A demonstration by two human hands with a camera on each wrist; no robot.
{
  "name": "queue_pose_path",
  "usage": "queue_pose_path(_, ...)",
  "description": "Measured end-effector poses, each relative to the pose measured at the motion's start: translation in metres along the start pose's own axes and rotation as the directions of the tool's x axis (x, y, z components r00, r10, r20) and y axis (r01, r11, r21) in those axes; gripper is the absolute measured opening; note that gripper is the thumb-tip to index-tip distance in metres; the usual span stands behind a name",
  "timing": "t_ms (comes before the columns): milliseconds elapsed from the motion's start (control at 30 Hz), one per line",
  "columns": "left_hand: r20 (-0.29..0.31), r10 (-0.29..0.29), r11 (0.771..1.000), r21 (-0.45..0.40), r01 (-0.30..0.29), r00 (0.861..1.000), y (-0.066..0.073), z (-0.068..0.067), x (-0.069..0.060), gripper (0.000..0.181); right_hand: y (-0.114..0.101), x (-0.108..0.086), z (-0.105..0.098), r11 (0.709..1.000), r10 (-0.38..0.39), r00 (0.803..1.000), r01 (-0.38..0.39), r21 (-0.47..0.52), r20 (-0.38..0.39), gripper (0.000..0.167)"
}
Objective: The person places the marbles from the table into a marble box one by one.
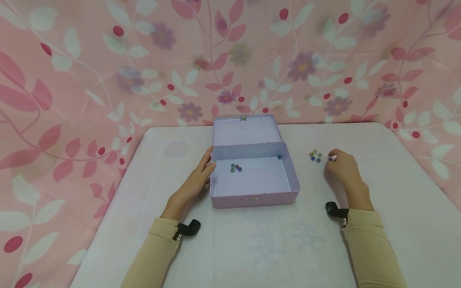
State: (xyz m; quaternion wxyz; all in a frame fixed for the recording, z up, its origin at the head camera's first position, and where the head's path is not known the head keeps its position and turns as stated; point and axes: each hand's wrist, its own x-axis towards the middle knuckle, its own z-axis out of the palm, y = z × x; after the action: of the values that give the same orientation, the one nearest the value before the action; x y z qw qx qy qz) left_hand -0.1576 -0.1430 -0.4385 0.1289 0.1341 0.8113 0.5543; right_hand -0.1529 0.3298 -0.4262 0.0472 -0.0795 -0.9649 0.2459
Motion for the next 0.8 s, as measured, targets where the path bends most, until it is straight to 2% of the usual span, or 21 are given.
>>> queue_pose_path(100,0.002,-0.004,1.0,0.008,0.004,1.0,0.0,0.0,0.0,0.06,0.002,-0.001,-0.002,0.999,0.044,0.999,-0.044,0.005,0.027,0.039)
queue_pose_path(200,0.005,-0.003,1.0,0.016,0.003,1.0,0.0,0.0,0.001,0.059,0.004,0.0,-0.002,0.999,0.052,0.997,-0.052,0.0,0.057,0.034)
queue_pose_path(533,0.036,-0.014,1.0,0.002,0.014,0.999,0.0,-0.002,0.003,0.06,0.003,0.002,-0.001,0.999,-0.026,0.998,0.028,-0.038,0.055,0.028)
queue_pose_path(800,0.057,-0.028,0.999,-0.013,0.029,0.998,0.023,-0.003,-0.009,0.063,-0.001,0.002,-0.001,0.997,-0.057,0.997,0.06,-0.054,0.048,0.022)
